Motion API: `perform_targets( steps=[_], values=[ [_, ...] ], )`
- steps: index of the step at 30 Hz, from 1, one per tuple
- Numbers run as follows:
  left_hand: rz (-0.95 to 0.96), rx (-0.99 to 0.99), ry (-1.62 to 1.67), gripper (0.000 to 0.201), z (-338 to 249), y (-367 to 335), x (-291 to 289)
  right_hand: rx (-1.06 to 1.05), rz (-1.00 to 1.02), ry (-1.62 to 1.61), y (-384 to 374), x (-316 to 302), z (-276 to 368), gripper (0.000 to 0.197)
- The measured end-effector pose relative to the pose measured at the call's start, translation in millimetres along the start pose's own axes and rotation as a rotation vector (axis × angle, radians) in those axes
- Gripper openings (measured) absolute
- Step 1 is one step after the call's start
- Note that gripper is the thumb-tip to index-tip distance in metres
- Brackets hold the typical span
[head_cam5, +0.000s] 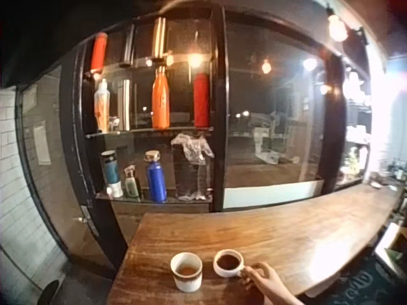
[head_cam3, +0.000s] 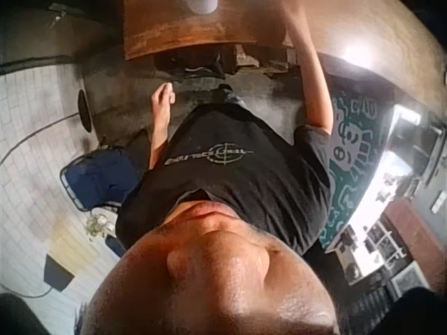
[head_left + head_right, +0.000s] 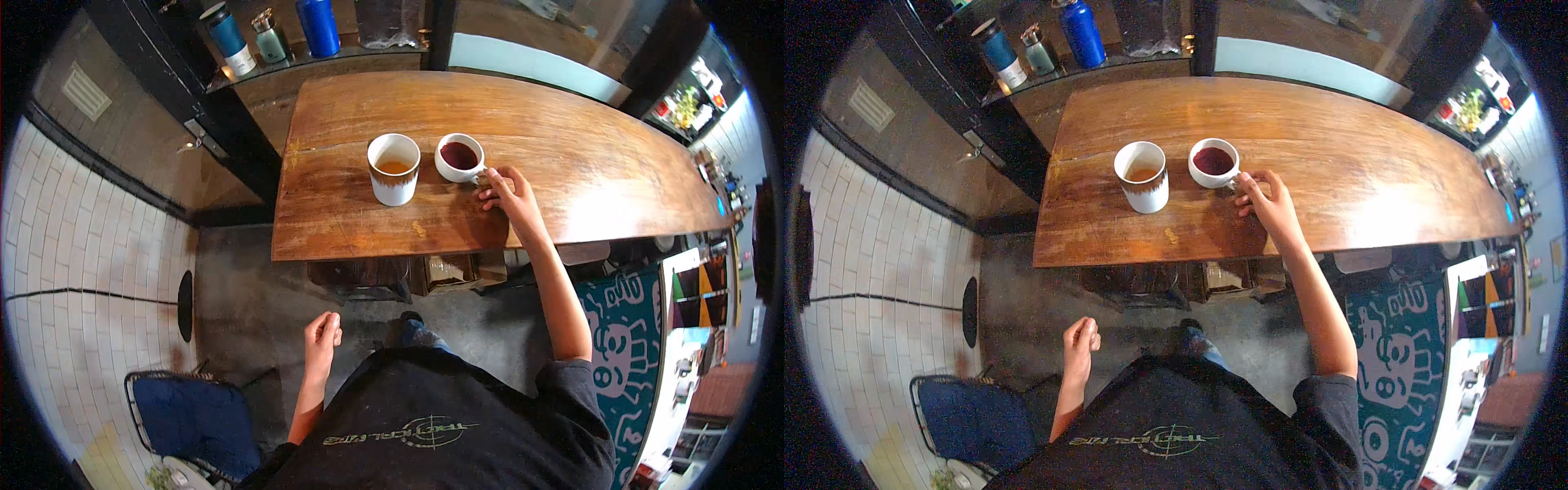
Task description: The person scoops colored powder into a glass pitcher, pours hot water from a kettle into a small metal pot, and then carries a cup of coffee to a table and a wooden counter.
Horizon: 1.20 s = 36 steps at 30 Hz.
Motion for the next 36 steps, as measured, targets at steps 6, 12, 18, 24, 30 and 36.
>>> perform_targets(
  steps=[6, 12, 18, 24, 30, 36],
  values=[
    [-0.036, -0.047, 0.018, 0.032, 14.1, -20.0, 20.2, 0.026, 0.151, 0.102, -12.6, -0.3, 7.7, 0.031],
    [-0.062, -0.054, 0.088, 0.033, 13.5, -39.3, 39.1, 0.106, 0.135, 0.138, -14.7, 1.5, 16.6, 0.028],
    [-0.059, -0.065, 0.041, 0.031, 12.5, -49.2, 43.9, 0.217, 0.203, 0.04, -13.7, -3.9, 20.0, 0.029],
    [-0.092, -0.087, 0.063, 0.03, 14.6, -52.2, 47.6, 0.136, 0.246, -0.006, -18.9, -4.5, 17.3, 0.029],
    [-0.124, -0.077, 0.08, 0.031, 15.0, -43.6, 49.7, 0.116, 0.243, 0.066, -12.0, -7.8, 20.2, 0.025],
    [-0.186, -0.136, 0.073, 0.033, 18.1, -21.1, 42.5, 0.115, 0.231, 0.13, 24.2, -14.2, 31.1, 0.022]
  ],
)
Point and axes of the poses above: each hand's wrist, its own y-axis away from the middle knuckle, its own x-axis out of the palm, z = x × y, the point moved 1 cm from there along -y, towards the middle knuckle, and after that the axes turned 7 degrees about z, right-handed, at the moved point
